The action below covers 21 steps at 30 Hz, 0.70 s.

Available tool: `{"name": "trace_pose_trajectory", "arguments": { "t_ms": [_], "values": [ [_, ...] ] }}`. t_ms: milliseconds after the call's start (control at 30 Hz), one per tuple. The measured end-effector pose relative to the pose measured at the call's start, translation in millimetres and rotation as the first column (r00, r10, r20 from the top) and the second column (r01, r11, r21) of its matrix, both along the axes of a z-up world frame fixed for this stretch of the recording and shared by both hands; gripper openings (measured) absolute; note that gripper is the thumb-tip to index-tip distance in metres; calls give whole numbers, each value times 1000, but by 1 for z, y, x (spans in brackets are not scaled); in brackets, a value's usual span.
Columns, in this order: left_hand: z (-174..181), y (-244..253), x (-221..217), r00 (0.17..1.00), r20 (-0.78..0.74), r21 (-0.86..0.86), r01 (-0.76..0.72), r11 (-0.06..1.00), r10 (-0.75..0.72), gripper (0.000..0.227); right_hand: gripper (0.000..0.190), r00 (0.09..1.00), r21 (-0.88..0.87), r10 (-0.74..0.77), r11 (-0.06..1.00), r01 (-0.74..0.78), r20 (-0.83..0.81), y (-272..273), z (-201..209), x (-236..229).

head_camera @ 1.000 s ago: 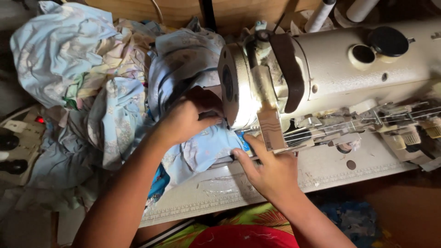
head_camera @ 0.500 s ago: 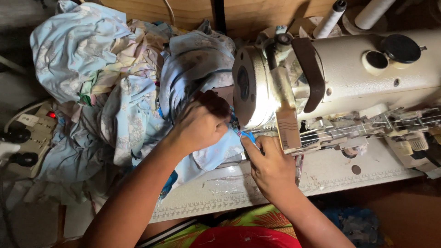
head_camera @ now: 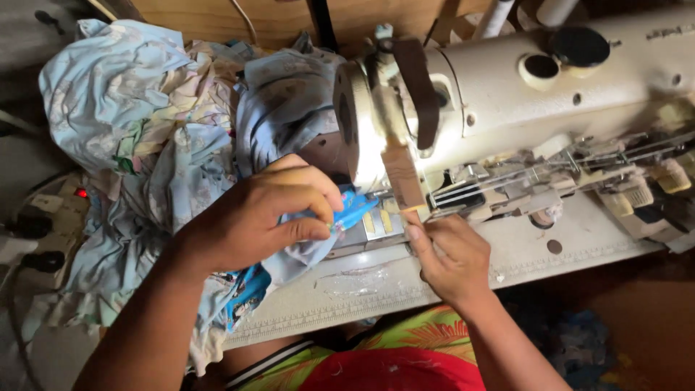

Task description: Trimming small fabric components using hand snips at a sewing machine workstation.

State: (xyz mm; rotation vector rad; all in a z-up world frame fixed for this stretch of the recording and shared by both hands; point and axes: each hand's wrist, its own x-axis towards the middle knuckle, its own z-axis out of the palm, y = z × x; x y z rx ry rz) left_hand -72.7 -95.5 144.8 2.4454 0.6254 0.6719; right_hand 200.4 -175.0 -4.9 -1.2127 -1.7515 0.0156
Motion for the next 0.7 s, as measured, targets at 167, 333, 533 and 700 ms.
{"name": "trace_pose_trajectory", "arguments": {
  "t_ms": [167,333,533,700],
  "values": [
    [18,-27,11,998,-7,27,67,997,-67,17,19,993,71,77,995,-71,-84,5,21,-20],
    [18,-39,19,999,-8,179,33,983,-32,20,24,991,10,125,992,-124,-53,13,16,-37],
    [4,-23,10,971,-143,429,-111,897,189,18,22,996,-250,85,965,-79,10,18,10,-23],
    [-4,-16,7,870,-311,532,-174,829,382,35,24,987,-367,161,919,-143,17,20,18,-15]
  ]
}}
